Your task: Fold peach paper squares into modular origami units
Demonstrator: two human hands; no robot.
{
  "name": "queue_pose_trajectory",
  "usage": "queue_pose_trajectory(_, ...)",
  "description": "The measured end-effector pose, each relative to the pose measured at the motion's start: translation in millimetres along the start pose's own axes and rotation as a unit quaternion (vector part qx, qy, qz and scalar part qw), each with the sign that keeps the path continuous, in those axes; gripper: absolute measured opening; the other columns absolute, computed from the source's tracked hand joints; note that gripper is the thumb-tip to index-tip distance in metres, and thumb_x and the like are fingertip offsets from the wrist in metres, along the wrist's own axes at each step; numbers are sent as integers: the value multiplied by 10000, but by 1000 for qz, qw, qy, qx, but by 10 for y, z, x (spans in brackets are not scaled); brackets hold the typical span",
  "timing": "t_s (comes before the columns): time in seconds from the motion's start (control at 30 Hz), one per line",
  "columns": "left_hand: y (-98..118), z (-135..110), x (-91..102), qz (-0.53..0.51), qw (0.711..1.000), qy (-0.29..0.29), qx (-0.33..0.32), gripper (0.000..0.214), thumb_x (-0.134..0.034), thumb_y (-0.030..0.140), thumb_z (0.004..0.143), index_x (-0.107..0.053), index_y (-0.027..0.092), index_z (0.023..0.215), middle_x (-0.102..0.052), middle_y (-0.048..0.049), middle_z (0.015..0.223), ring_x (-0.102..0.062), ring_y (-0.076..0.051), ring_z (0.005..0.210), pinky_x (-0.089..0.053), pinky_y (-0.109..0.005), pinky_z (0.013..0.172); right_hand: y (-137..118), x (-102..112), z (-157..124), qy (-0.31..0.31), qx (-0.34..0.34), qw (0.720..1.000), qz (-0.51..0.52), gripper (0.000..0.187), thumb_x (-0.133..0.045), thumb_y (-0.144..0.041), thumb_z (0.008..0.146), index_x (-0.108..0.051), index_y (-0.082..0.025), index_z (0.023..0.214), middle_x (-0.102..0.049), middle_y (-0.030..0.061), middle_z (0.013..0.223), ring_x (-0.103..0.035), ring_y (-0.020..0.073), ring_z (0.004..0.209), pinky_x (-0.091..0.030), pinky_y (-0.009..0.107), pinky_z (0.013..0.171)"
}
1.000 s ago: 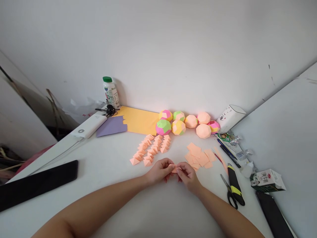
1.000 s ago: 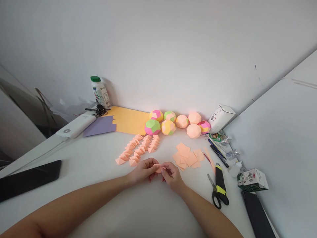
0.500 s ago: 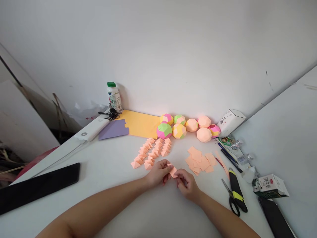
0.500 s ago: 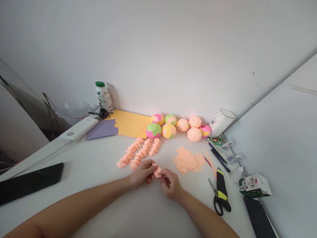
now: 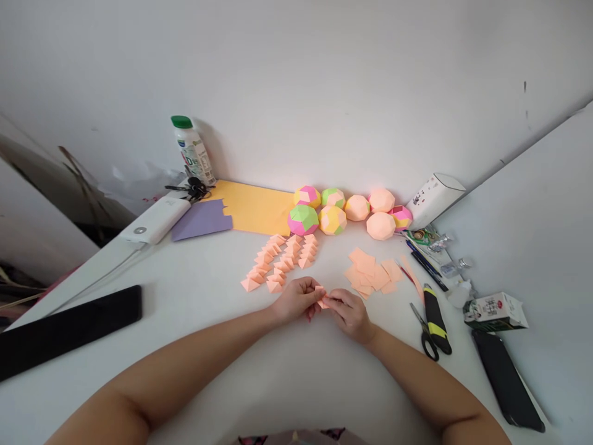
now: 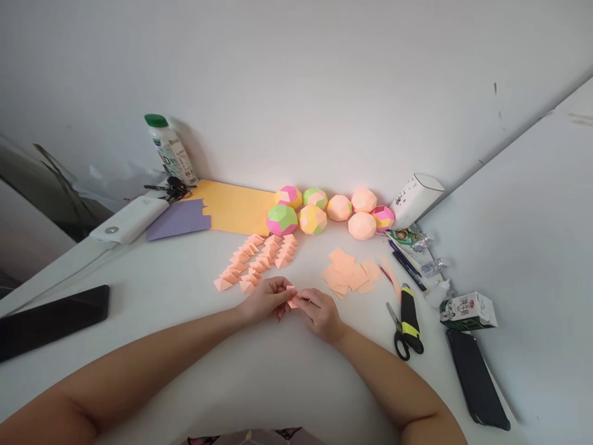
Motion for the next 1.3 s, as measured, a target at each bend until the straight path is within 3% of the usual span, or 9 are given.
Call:
queue_pose_trajectory(0.2,40,-29,-7,12,1000,17,5,360,-618,514,734,-542,164,763,-642,9,689,-622,-127,564,-515,-257,548,61,-40,-24,5,-42,998,49,230,-464,-154,869,-667,-209,961,-588,75,794,-549,155,654,-477,280,575)
queue_pose_trajectory(0.3,28,-32,1,34,999,3,4,342,-579,506,770,-565,166,796,-640,5,735,-637,-137,608,-530,-272,593,101,-61,-27,5,-101,993,63,176,-501,-189,854,-675,-200,874,-599,76,785,-544,149,630,-467,272,536)
queue_pose_trajectory(0.47,23,-52,-7,49,999,-18,1,313,-546,477,805,-595,169,824,-645,-19,782,-643,-178,755,-549,-294,650,140,-40,39,18,-204,970,129,141,-559,-256,817,-633,-191,716,-605,51,682,-529,140,570,-444,268,498)
queue_pose_trajectory(0.63,8,-64,-21,45,998,-37,5,319,-517,476,827,-598,168,854,-660,-34,759,-646,-188,760,-542,-302,652,156,-27,71,-2,-271,942,199,139,-576,-298,795,-589,-182,718,-567,14,620,-493,114,514,-416,243,472)
queue_pose_trajectory(0.9,-43,-83,-23,62,995,-66,-40,342,-476,455,864,-567,161,1013,-653,-59,820,-632,-177,765,-518,-283,637,223,-72,14,-11,-327,914,239,189,-598,-356,787,-554,-179,737,-542,-13,594,-458,96,492,-384,225,458)
queue_pose_trajectory(1.07,-45,-98,-37,85,994,-45,-57,355,-459,461,872,-547,171,1054,-649,-72,888,-635,-184,793,-519,-280,622,247,-71,7,-18,-358,895,264,238,-622,-396,783,-543,-179,727,-533,-18,607,-449,93,505,-376,221,461)
queue_pose_trajectory(1.3,-45,-87,-43,72,996,-35,-47,370,-452,493,866,-552,169,1014,-646,-68,890,-640,-187,802,-520,-277,620,250,-59,17,-10,-337,896,288,282,-628,-397,788,-505,-175,664,-544,-4,691,-468,89,538,-389,225,484)
Point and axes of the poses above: each hand's wrist, its own z-axis towards the middle knuckle, its own x-axis out of the back of the hand, y = z × x, the point moved 3 cm from there along z, towards the middle knuckle
